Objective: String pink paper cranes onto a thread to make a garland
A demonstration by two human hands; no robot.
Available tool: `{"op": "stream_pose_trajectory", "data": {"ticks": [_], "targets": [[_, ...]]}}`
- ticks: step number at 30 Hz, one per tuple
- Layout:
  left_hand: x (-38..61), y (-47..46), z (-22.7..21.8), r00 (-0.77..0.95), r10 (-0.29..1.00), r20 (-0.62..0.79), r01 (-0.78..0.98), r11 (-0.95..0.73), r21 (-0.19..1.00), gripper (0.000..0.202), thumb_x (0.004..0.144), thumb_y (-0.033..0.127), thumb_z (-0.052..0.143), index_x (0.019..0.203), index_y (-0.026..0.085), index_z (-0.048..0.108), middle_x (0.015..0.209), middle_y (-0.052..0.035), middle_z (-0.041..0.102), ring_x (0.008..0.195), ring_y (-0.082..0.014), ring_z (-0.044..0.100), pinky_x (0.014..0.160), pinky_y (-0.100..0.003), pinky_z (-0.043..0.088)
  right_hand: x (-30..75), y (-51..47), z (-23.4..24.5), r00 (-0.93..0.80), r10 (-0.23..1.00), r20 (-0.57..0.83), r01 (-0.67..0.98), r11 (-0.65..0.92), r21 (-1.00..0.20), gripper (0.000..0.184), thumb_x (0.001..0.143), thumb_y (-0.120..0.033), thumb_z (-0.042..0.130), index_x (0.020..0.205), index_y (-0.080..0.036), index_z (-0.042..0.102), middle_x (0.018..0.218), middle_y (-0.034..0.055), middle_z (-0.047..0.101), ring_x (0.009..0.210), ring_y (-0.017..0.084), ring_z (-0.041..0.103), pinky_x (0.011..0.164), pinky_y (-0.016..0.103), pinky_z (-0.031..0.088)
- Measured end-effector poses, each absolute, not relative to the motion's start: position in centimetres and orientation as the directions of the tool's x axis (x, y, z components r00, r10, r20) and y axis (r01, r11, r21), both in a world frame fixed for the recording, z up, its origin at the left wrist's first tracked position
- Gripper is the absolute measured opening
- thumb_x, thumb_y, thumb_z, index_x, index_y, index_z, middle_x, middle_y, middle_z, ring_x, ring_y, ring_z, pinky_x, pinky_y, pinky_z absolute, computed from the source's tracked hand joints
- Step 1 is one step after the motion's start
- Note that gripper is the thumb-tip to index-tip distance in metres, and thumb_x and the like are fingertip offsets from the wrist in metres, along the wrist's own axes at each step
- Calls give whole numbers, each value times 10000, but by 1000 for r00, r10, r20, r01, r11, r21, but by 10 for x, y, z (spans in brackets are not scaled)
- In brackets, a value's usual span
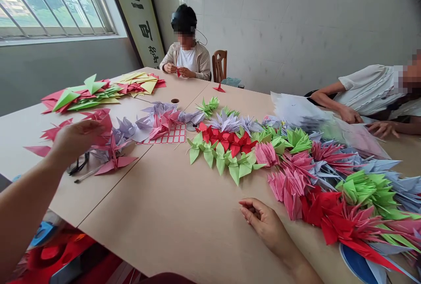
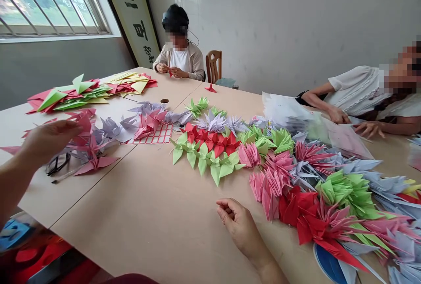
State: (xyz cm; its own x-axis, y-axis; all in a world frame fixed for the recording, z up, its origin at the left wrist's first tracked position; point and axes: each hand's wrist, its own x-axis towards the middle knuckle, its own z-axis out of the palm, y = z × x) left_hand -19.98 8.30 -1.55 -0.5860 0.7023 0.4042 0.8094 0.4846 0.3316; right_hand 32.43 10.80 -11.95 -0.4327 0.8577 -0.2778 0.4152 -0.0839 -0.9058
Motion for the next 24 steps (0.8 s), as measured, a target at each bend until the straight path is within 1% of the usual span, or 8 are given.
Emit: {"op": "stream_pose_trajectory", "data": {"ticks": [2, 4, 9, 15, 18, 21, 22, 24], "targets": [[-186, 73, -30, -488, 683, 544, 872, 407, 272, 385, 869, 426, 438, 1052, 162, 650, 991, -90, 700, 965, -252, 638, 850, -431, 507, 324, 108, -119, -433, 861, -268, 427, -66, -902, 391, 852, -460, 530, 1061, -146, 630, 872, 61, 616, 779, 170, 547, 686, 262, 462], [-170, 61, -47, -302, 753, 585, 953, 240, 183, 320, 890, 385, 450, 1018, 185, 664, 1117, -92, 675, 1217, -258, 521, 1024, -444, 414, 324, 108, -118, -437, 862, -256, 435, -47, -899, 384, 856, -457, 523, 1054, -147, 633, 869, 61, 618, 773, 171, 550, 681, 263, 459], [-140, 39, -81, 109, 851, 513, 987, -154, 45, 216, 875, 299, 510, 957, 233, 699, 1078, -59, 714, 1192, -244, 569, 1070, -404, 418, 324, 108, -118, -439, 866, -238, 459, -11, -888, 379, 862, -455, 510, 1050, -151, 636, 864, 63, 622, 772, 176, 558, 661, 264, 456], [-114, 29, -80, 219, 813, 540, 965, -262, 3, 250, 876, 228, 531, 1094, 252, 650, 1240, -72, 638, 1125, -223, 614, 970, -350, 505, 324, 106, -116, -445, 869, -217, 462, 15, -887, 369, 864, -444, 514, 1050, -151, 639, 864, 68, 634, 790, 186, 577, 675, 271, 471], [-115, 29, -60, 125, 775, 620, 986, -169, 11, 285, 867, 256, 564, 1147, 250, 617, 1238, -74, 632, 1062, -218, 642, 926, -338, 517, 324, 105, -114, -461, 866, -195, 456, 43, -889, 343, 875, -426, 510, 1047, -162, 643, 909, 70, 644, 825, 186, 591, 716, 275, 483], [-142, 29, -30, -233, 697, 678, 970, 213, 115, 326, 877, 344, 501, 1140, 194, 623, 1177, -104, 658, 1079, -262, 621, 894, -390, 517, 324, 104, -114, -476, 862, -174, 446, 66, -893, 323, 881, -411, 509, 1049, -171, 643, 982, 71, 647, 887, 187, 601, 776, 276, 488], [-156, 30, -20, -397, 677, 620, 908, 386, 161, 357, 880, 350, 464, 1166, 196, 612, 1155, -100, 664, 1052, -275, 626, 901, -439, 503, 324, 104, -114, -478, 861, -172, 447, 70, -892, 320, 883, -409, 508, 1052, -173, 642, 1000, 71, 646, 904, 188, 602, 790, 276, 488], [-188, 30, -3, -645, 666, 375, 758, 618, 208, 398, 854, 355, 432, 1185, 209, 596, 1115, -88, 675, 980, -291, 632, 876, -510, 491, 325, 103, -116, -479, 861, -170, 452, 75, -889, 321, 883, -409, 508, 1057, -175, 642, 1016, 73, 646, 919, 189, 604, 802, 276, 490]]}}
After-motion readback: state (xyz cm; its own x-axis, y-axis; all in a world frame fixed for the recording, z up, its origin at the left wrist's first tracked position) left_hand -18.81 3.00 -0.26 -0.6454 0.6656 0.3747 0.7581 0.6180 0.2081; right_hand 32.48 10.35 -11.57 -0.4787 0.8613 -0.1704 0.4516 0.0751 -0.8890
